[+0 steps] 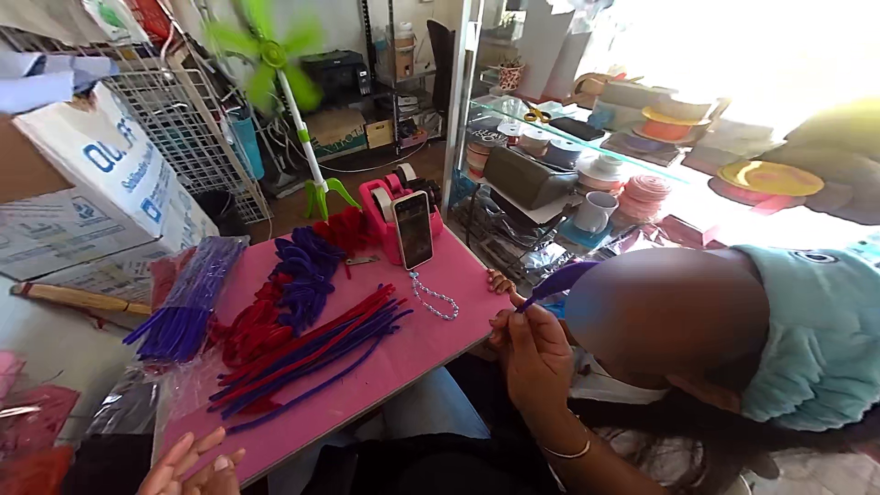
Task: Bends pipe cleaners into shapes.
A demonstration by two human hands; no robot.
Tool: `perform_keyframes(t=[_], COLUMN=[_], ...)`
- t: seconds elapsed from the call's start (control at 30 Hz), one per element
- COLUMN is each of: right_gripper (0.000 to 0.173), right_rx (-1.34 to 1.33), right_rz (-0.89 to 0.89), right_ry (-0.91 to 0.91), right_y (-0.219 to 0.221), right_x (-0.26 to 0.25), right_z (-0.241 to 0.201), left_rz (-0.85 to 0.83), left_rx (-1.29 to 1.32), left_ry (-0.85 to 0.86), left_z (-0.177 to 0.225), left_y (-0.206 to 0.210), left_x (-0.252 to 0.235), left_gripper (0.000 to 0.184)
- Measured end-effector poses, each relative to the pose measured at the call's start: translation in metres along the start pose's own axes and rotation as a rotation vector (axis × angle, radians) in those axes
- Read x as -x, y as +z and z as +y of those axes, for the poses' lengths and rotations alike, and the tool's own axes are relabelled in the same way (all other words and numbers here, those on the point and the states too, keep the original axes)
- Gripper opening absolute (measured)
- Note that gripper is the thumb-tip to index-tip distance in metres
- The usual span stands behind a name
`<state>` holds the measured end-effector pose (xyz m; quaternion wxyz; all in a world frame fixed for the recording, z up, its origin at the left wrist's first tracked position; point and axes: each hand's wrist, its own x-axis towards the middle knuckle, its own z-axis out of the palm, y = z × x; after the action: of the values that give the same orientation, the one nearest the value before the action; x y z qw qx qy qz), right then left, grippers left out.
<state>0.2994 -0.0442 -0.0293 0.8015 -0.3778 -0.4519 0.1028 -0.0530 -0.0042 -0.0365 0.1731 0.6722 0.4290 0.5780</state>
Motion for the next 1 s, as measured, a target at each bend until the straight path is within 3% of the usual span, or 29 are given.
perform_keyframes(t=[0.17,0.3,0.37,0.43,0.57,0.77,1.0], right_gripper=[0.018,0.023,0.031,0.039,0.031,0.020,0.015], right_rx=[0.049,0.203,0.330,0.416,0.518,0.651,0.771], right_rz=[-0.215,-0.409,-0.496,-0.519,-0.576,-1.025,-1.042], right_ry=[-0.108,0.122,0.274,0.307,0.083,-0.235,-0.400], right_y=[0.069,0.125,0.139,0.143,0.131,0.105,0.090], right_x=[-0.041,-0.074,-0.081,-0.082,-0.066,-0.021,0.028], right_z=[0.010,0.063,0.087,0.099,0.095,0.079,0.107], left_rz=[-0.009,0.047,0.067,0.084,0.087,0.061,-0.105], left_rx=[0.010,-0.033,-0.062,-0.094,-0.122,-0.123,-0.357], left_ry=[-0.026,-0.055,-0.063,-0.075,-0.126,-0.136,-0.074], left_z=[0.009,0.012,0.011,0.008,-0.001,-0.006,0.004], left_y=[0.009,0.004,-0.002,-0.008,-0.011,0.010,0.034], left_x=[0.003,0.003,0.005,0.006,0.008,0.006,0.013], left_gripper=[0.044,0.046,0.049,0.050,0.049,0.047,0.030])
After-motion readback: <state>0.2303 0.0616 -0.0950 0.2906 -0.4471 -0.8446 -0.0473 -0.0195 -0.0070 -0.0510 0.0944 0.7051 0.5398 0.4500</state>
